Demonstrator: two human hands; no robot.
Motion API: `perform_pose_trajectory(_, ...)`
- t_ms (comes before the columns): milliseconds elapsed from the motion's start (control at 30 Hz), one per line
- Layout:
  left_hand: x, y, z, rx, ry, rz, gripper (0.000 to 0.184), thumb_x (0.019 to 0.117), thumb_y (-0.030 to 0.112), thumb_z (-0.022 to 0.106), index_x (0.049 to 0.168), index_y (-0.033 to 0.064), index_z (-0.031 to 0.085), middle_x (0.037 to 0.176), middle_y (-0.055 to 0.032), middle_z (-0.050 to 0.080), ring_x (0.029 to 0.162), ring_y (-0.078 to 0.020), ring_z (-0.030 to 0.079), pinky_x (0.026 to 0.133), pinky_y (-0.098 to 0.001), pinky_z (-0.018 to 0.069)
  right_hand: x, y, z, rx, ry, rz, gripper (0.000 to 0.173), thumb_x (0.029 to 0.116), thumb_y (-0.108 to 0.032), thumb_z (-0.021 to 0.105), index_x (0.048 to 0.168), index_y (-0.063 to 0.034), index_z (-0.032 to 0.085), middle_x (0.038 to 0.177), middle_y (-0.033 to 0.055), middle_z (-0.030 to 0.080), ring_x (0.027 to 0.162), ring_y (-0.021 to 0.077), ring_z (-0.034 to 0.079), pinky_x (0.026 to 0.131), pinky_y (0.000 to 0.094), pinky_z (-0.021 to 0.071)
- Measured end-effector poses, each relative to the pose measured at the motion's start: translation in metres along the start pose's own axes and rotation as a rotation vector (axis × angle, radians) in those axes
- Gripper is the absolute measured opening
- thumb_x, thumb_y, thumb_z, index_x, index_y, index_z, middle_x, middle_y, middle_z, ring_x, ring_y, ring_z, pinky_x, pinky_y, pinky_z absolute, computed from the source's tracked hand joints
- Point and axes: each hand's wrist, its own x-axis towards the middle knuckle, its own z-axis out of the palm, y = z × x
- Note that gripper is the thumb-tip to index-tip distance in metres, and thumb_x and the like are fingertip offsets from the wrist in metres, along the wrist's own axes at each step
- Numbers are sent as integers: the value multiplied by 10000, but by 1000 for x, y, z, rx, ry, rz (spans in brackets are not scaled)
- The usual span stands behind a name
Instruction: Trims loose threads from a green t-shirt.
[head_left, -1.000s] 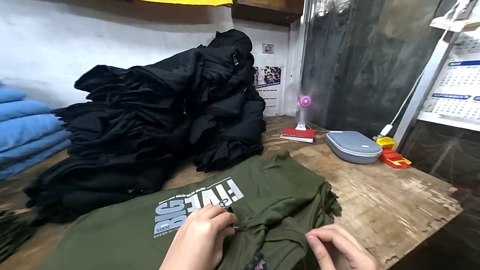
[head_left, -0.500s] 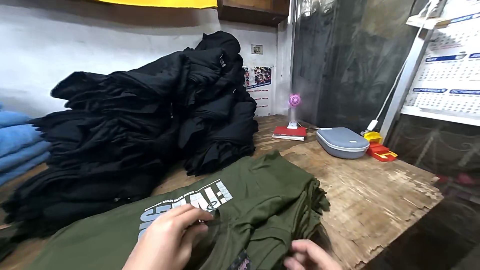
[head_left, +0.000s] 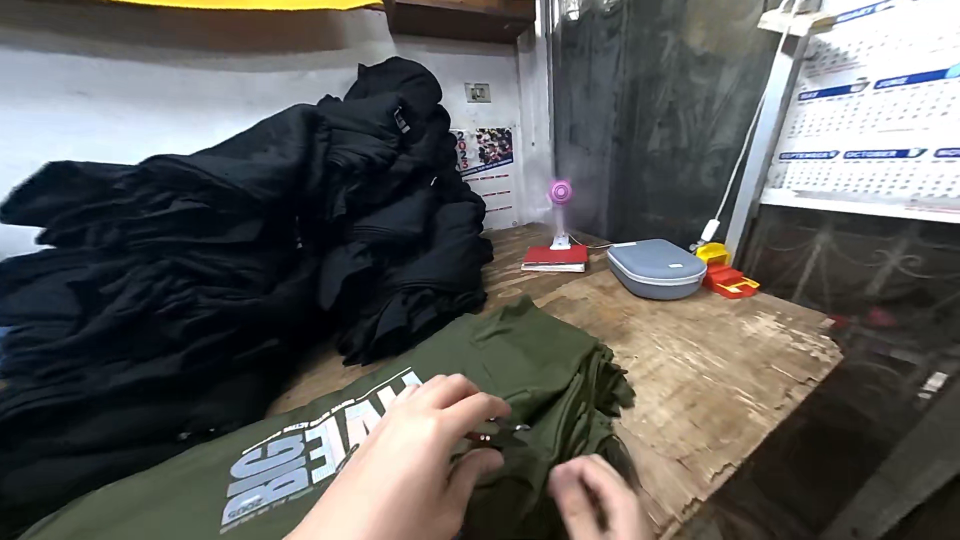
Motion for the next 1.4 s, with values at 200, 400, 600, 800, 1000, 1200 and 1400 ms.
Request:
perform_pose_trajectory(200,11,-5,7,24,-17,38,290,849,392,717,1120,290,741,1016,74,698,897,-119,678,762,-386,592,-11,2,12,90,158,-155,65,904,-94,756,912,-44,796,824,31,720,793,98,676,758,275,578)
perform_pose_trajectory(400,13,21,-7,-24,-155,174,187,937,272,703,1106,216,759,1042,9,728,961,-211,685,800,-453,539,-17,13,-3,113,221,-145,61,912,-95,759,911,-47,797,835,28,721,805,74,680,745,231,581)
perform_pose_trajectory(600,15,35,12,143,-57,121,93,913,187,679,967,182,754,902,-8,709,854,-234,673,736,-458,519,-19,9,-7,-126,236,-293,111,913,-218,757,858,-126,785,819,-3,719,821,127,660,786,338,529)
perform_pose_trajectory(800,13,-17,27,-645,-454,-327,337,787,214,859,1089,210,709,940,65,695,774,-58,619,673,-258,526,-14,15,1,-214,186,-177,679,783,-615,813,1105,-30,687,1003,97,715,926,231,673,844,473,548)
perform_pose_trajectory(1000,19,-25,29,-900,-447,-129,94,987,196,668,1013,129,729,1004,8,743,897,-92,694,799,-272,584,4,-11,34,-430,328,-256,315,754,-375,832,975,-161,763,898,-38,730,875,157,673,847,457,500)
perform_pose_trajectory(1200,13,-23,36,-715,-424,-31,423,798,316,878,1132,171,663,1042,45,664,898,-52,647,777,-232,578,6,11,7,-140,211,-340,270,769,-215,895,992,-141,764,822,-92,749,788,56,660,917,391,494)
perform_pose_trajectory(1400,14,-37,45,-695,-406,-87,105,926,272,738,992,192,722,991,66,727,858,-44,671,753,-250,572,4,-5,26,-380,209,-273,398,792,-472,841,1005,-144,769,929,-18,721,868,146,672,770,395,557)
